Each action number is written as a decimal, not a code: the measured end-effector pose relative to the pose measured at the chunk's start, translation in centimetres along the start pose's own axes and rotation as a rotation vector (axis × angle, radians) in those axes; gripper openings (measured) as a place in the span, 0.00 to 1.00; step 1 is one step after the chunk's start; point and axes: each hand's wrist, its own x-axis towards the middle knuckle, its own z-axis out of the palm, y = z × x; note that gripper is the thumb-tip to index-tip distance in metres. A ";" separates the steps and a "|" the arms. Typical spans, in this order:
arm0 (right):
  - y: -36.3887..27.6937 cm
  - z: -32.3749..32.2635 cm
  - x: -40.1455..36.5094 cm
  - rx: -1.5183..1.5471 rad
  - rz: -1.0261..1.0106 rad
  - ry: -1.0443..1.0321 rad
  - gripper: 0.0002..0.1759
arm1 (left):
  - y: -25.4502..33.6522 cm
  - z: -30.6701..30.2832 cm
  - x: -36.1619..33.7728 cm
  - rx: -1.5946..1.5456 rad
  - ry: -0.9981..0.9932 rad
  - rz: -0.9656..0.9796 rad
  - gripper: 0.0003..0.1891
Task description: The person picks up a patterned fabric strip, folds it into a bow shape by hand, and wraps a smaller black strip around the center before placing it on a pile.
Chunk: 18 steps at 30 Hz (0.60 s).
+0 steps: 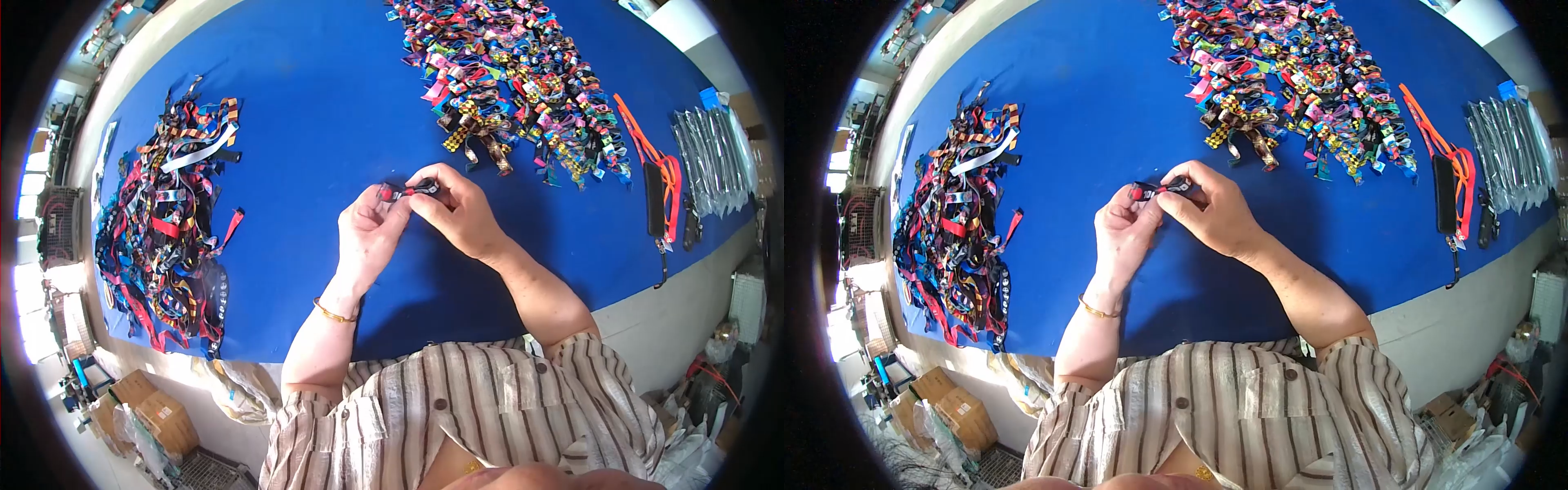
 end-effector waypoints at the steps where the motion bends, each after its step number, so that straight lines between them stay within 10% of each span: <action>1: -0.1 0.0 0.0 -0.019 0.034 0.013 0.11 | 0.2 0.2 0.0 0.040 0.013 -0.001 0.05; 18: -0.5 -1.0 0.2 -0.362 -0.270 0.080 0.07 | -0.7 -0.2 0.1 0.164 0.025 0.080 0.04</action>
